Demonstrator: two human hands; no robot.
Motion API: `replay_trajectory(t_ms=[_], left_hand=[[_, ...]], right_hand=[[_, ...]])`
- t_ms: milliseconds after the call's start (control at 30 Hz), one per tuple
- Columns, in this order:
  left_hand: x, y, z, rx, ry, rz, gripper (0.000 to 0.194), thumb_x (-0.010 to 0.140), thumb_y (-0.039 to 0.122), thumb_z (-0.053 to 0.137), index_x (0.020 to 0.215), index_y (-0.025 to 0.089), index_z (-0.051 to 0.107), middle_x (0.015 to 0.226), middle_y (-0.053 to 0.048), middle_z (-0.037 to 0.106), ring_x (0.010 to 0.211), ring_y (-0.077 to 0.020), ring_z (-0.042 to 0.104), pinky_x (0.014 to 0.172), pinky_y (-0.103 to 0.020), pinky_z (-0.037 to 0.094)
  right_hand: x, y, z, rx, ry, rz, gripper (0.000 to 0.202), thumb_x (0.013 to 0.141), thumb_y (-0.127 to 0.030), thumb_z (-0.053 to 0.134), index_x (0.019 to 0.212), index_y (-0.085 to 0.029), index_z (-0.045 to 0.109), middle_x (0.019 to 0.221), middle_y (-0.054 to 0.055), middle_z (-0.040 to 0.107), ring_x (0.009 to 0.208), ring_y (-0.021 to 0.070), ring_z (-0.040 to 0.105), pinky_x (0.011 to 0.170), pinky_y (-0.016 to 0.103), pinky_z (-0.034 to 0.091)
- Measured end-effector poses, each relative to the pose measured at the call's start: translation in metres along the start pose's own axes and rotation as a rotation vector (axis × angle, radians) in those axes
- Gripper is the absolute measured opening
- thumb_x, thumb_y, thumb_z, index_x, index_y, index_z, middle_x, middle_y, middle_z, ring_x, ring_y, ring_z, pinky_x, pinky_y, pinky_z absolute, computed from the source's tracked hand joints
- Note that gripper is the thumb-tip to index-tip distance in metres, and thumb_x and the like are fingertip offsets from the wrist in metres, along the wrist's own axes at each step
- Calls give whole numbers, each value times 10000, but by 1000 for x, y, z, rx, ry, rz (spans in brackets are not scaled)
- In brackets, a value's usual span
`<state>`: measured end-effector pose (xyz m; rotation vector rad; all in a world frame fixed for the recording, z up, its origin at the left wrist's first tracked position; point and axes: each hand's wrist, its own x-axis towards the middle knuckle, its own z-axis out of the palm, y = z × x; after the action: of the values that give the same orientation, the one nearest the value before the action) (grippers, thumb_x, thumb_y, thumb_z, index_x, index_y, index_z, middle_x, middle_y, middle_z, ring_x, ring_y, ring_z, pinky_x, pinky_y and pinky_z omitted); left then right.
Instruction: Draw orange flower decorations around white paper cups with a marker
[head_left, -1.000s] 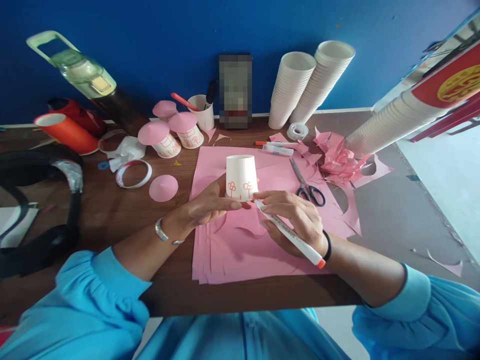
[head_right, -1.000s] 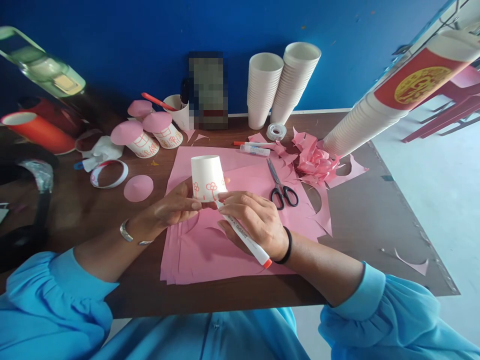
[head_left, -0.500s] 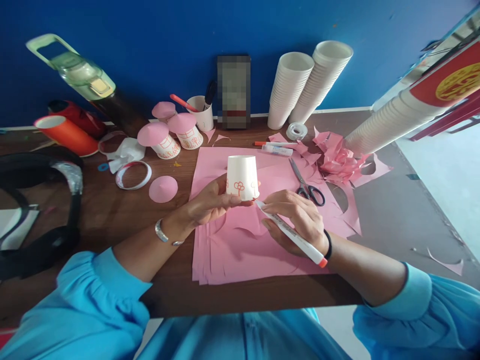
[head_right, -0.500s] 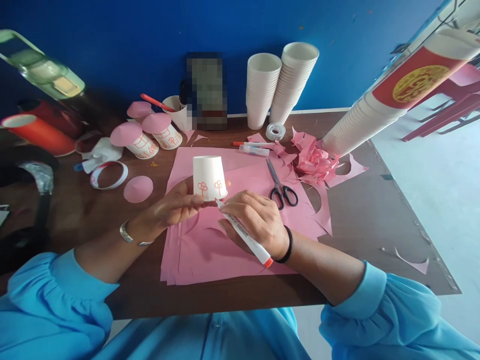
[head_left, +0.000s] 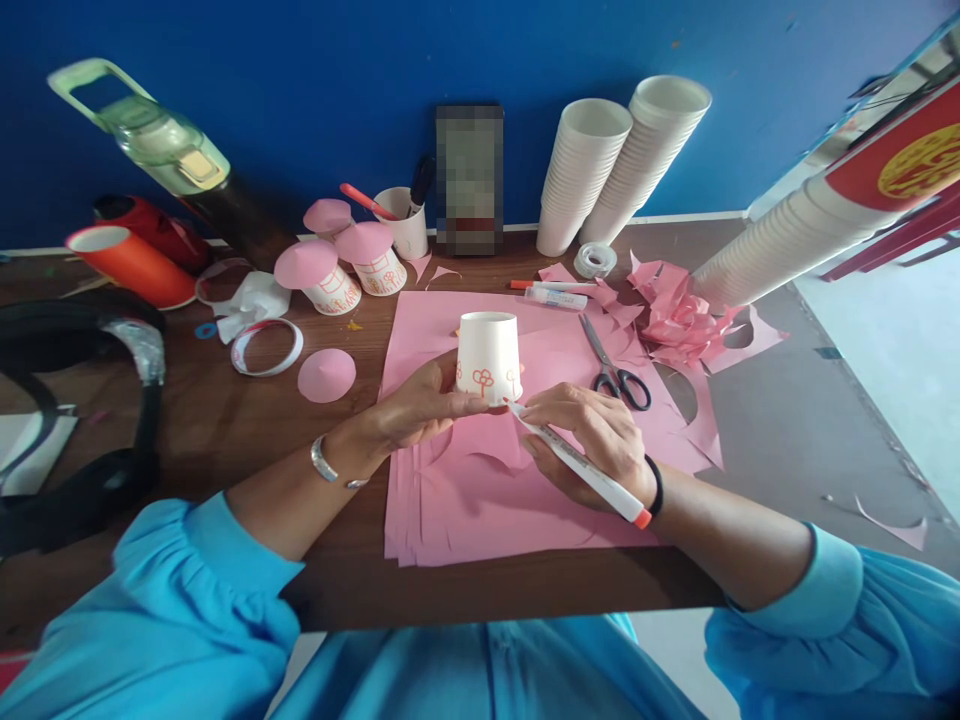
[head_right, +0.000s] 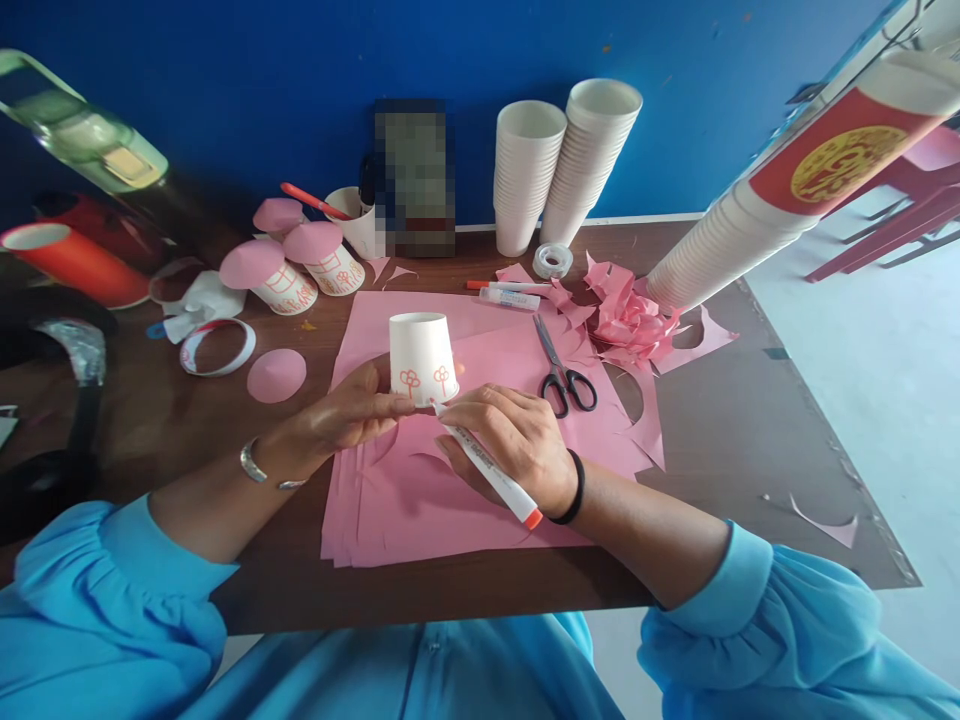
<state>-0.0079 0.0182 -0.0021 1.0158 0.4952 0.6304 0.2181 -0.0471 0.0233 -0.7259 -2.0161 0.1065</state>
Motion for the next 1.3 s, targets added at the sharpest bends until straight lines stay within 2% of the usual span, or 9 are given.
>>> replay_trajectory(t_ms=[133,300,567,700,800,900,1033,1133,1300], left_hand=[[0,-1,-1,17,11,-8,442,841,267,897,1259,193,776,1236,-119,804,1123,-264,773,976,-368,618],[0,0,0,29,30,-30,490,810,296,924,1258,175,766,1222,-131,807,1110,-283,775,983,-401,610],[-2,4,1,31,12,-52,460,806,308,921,1214,162,767,1212,-130,809,1068,-262,775,988,-399,591],[-2,4,3,7,5,-82,617,710,244,978,1273,190,730,1123,-92,813,981,-228,768,889,-349,608],[-1,3,3,19,48,-92,720,667,204,995,1323,207,697,1087,-73,803,987,-221,756,871,-329,604],[0,2,2,22,74,-82,672,672,228,997,1282,197,716,1047,-67,789,924,-194,745,809,-296,604],[0,0,-4,-36,40,-38,502,720,253,971,1172,190,762,1013,-70,790,880,-191,743,767,-291,614],[0,-1,-7,-80,17,11,394,797,279,921,1154,198,774,1028,-76,799,942,-209,755,826,-314,633],[0,3,-2,-93,-19,23,366,870,274,858,1221,212,775,1167,-105,799,1022,-228,766,919,-357,640]], right_hand=[[0,1,0,6,-13,7,232,976,-129,664,1174,-230,599,853,78,774,727,220,780,631,314,648],[-4,2,1,-6,-25,35,193,979,-151,659,1153,-218,607,888,62,780,758,202,783,675,300,644],[-4,0,1,-3,-44,49,174,958,-140,657,1114,-213,631,901,59,807,765,190,794,685,282,638],[-2,-1,1,3,-46,37,128,976,-146,639,1078,-222,623,867,43,797,732,180,784,651,279,631],[-2,-2,2,23,-34,22,138,975,-138,639,1084,-220,621,833,37,781,711,183,775,642,287,632],[-2,-1,1,36,-19,-8,178,964,-125,653,1121,-201,617,826,47,776,724,193,778,658,294,643],[-4,1,0,35,4,-3,237,963,-144,669,1187,-205,625,867,51,775,750,194,778,661,290,645],[-6,3,2,32,48,6,249,970,-170,676,1211,-212,629,881,55,764,767,213,768,675,330,654],[-5,4,2,19,73,15,255,968,-158,692,1212,-202,629,971,101,773,945,264,800,775,404,687]])
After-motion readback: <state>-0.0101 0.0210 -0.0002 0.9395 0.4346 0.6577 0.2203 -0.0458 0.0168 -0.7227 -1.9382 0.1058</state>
